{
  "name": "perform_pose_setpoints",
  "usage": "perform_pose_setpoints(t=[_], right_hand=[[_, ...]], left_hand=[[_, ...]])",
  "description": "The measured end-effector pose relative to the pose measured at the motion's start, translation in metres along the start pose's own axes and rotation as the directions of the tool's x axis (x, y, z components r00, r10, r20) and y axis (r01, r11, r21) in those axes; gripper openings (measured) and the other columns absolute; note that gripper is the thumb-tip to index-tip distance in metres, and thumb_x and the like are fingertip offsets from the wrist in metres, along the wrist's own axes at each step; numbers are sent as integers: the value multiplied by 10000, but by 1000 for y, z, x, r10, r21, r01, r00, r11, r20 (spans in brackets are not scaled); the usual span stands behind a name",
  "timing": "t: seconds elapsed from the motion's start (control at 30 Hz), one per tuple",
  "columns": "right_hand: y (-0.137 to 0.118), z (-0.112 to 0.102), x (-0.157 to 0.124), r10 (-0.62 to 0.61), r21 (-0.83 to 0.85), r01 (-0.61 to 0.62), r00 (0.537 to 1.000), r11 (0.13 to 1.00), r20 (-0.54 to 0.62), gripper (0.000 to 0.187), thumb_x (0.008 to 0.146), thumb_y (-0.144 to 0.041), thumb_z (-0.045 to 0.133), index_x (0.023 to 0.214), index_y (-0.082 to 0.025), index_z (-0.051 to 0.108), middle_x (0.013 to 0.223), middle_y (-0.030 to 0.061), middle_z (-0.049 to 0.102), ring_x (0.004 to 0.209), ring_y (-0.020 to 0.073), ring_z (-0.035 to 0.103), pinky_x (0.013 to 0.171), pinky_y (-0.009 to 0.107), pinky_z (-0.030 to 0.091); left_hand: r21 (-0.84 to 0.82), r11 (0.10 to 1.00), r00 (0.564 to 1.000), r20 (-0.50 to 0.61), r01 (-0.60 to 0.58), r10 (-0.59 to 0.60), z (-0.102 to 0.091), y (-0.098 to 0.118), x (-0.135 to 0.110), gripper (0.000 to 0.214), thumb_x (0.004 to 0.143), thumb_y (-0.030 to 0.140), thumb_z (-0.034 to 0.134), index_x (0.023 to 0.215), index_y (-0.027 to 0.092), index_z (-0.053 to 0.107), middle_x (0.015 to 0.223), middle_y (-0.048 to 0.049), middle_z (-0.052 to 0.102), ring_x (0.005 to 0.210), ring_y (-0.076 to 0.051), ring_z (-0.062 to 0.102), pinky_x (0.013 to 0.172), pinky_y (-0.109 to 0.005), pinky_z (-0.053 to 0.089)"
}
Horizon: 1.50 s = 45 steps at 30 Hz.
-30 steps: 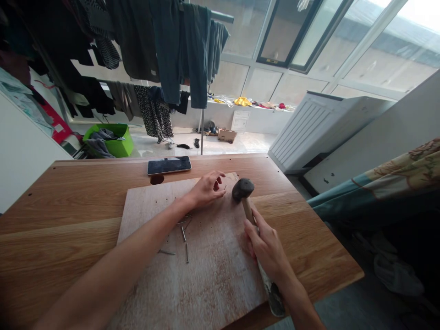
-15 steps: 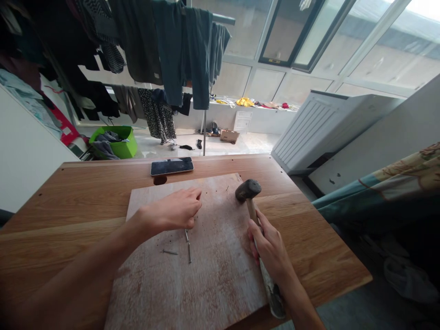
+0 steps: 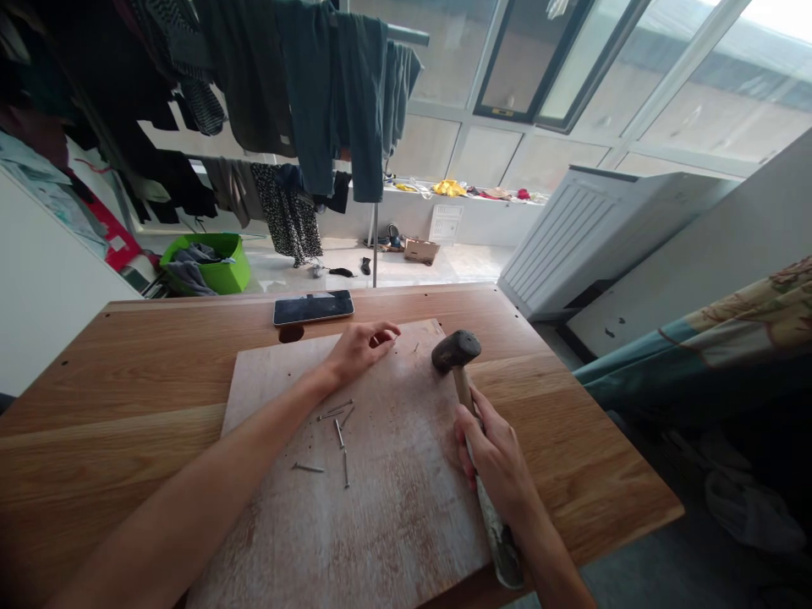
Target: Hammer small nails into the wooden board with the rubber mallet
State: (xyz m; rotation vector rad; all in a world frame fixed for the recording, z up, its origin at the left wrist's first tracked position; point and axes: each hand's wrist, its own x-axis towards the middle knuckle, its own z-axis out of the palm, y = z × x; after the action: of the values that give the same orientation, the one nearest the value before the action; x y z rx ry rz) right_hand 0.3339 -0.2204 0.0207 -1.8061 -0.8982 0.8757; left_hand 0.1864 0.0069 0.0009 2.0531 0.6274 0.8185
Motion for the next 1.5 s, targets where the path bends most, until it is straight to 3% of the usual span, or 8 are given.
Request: perform_pose_setpoints(t=[0.27, 0.4, 0.6, 0.8, 1.03, 1.17, 1.27, 1.5], right_hand=[[-1, 0, 0, 18, 21, -18, 1000, 1000, -3, 340, 906, -529, 609, 1060, -226, 590, 641, -68, 495, 367, 98, 413, 286, 211, 344], [1, -2, 1, 4, 24, -4, 1000, 1000, 7, 363, 911, -542, 607, 1069, -215, 603, 634, -72, 495, 368, 98, 415, 287, 213, 349], [-2, -2, -2, -53, 4, 53, 998, 999, 40, 460, 964, -523, 574, 1284, -193, 579, 652, -77, 476, 375, 81, 403, 316, 200, 351], [-27, 13, -8, -135, -76, 139, 989, 987, 53, 516, 991, -497, 536, 1416, -204, 529, 665, -67, 519, 357, 81, 440, 325, 199, 356], [-45, 31, -4, -191, -238, 193, 981, 952, 31, 483, 983, -488, 509, 1368, -207, 586, 596, -73, 514, 370, 102, 472, 374, 216, 398], [-44, 34, -1, -123, -231, 133, 991, 964, 55, 516, 942, -515, 523, 1342, -201, 611, 600, -65, 539, 359, 113, 471, 346, 223, 381], [-42, 34, -1, -131, -213, 133, 991, 968, 21, 548, 947, -525, 514, 1381, -197, 586, 544, -84, 497, 355, 121, 465, 357, 224, 385], [-37, 26, -6, -125, -193, 142, 987, 971, 97, 531, 973, -523, 514, 1392, -203, 576, 642, -71, 510, 362, 90, 452, 337, 208, 371]], left_hand=[[36, 996, 994, 83, -78, 75, 4, -3, -5, 81, 899, 153, 673, 958, 186, 718, 831, -4, 760, 714, -122, 673, 735, -255, 541], [52, 994, 993, 72, -98, 94, 2, -3, -7, 75, 903, 136, 668, 942, 183, 711, 824, -3, 752, 723, -124, 682, 736, -252, 549], [95, 985, 988, 67, -144, 138, 1, -1, -9, 80, 890, 109, 676, 905, 178, 713, 903, -34, 751, 798, -142, 690, 752, -259, 571], [49, 998, 998, 49, -50, 48, 3, -4, -7, 212, 882, 121, 707, 1085, 179, 690, 852, -9, 776, 725, -129, 699, 758, -274, 587], [30, 999, 999, 44, -16, 15, 4, -1, -7, 385, 841, 70, 745, 1208, 151, 660, 887, -37, 812, 722, -134, 722, 733, -250, 578], [19, 1000, 999, 46, -13, 12, 2, 0, -7, 363, 843, 58, 726, 1187, 156, 668, 894, -40, 817, 735, -139, 734, 725, -246, 580], [6, 1000, 999, 47, -5, 5, 2, -1, -7, 351, 839, 95, 743, 1174, 169, 669, 892, -33, 814, 731, -141, 734, 727, -251, 585], [52, 998, 993, 115, -35, 29, 1, 0, -7, 368, 853, 105, 695, 1214, 152, 642, 903, -32, 766, 719, -140, 678, 730, -266, 548]])
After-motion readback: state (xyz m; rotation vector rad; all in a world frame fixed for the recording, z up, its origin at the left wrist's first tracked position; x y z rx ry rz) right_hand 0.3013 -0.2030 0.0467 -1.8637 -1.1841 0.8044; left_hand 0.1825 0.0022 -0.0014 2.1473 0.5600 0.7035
